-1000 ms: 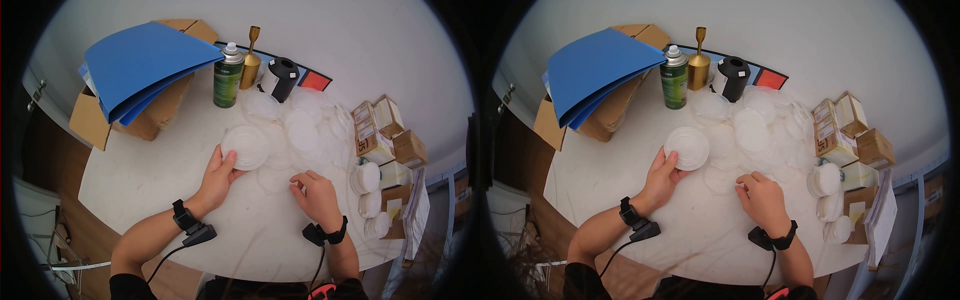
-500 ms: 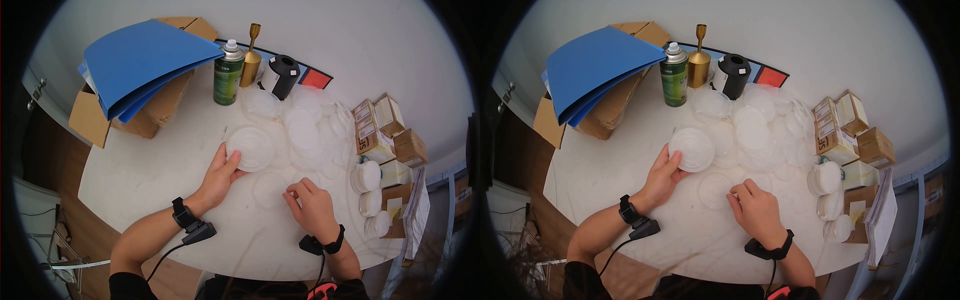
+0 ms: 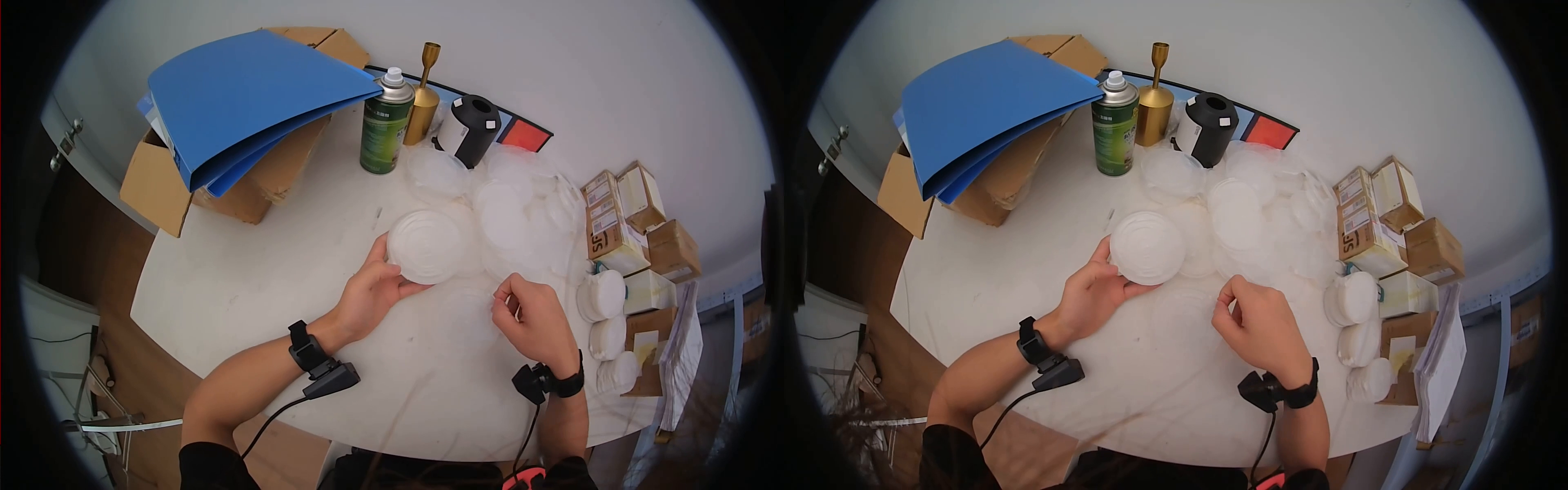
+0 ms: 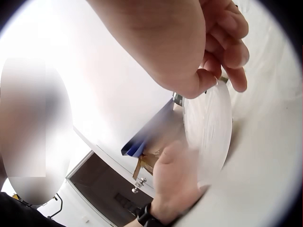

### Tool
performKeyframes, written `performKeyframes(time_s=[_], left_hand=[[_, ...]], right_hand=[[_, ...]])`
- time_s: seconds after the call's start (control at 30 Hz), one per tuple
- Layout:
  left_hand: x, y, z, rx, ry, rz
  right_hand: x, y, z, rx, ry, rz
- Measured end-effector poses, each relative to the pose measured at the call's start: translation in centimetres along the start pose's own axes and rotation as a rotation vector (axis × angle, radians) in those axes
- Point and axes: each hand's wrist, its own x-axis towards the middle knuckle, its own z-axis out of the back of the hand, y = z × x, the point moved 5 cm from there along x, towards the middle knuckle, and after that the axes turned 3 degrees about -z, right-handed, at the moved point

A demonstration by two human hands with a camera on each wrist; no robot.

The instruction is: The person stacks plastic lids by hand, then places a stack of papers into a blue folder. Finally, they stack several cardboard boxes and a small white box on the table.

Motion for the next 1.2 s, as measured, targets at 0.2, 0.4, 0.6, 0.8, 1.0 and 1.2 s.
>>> performKeyframes(time_s=[0.2, 0.4, 0.6, 0.8, 1.0, 1.2], left_hand=[[-0.1, 0.8, -0.2, 0.031, 0.111, 0.069], [-0.3, 0.5, -1.3, 0.039, 0.173, 0.102], [-0.3, 1.0, -1.0, 0.057, 0.196, 0.114], [-0.2, 1.3, -1.2, 0.098, 0.162, 0.129], [-0.1, 1.5, -1.0, 0.073, 0.144, 0.119], [-0.2, 1.5, -0.7, 0.095, 0.129, 0.118]], right_hand=[[0.8, 2.6, 1.6, 0.078, -0.375, 0.113], [2.2, 4.1, -0.6, -0.182, -0.493, 0.241], [2.3, 4.1, -1.1, -0.235, -0.54, 0.209], [2.2, 4.2, -1.9, -0.282, -0.597, 0.269], [1.8, 3.9, -1.7, -0.31, -0.595, 0.259], [1.5, 3.7, -1.6, -0.105, -0.528, 0.168]])
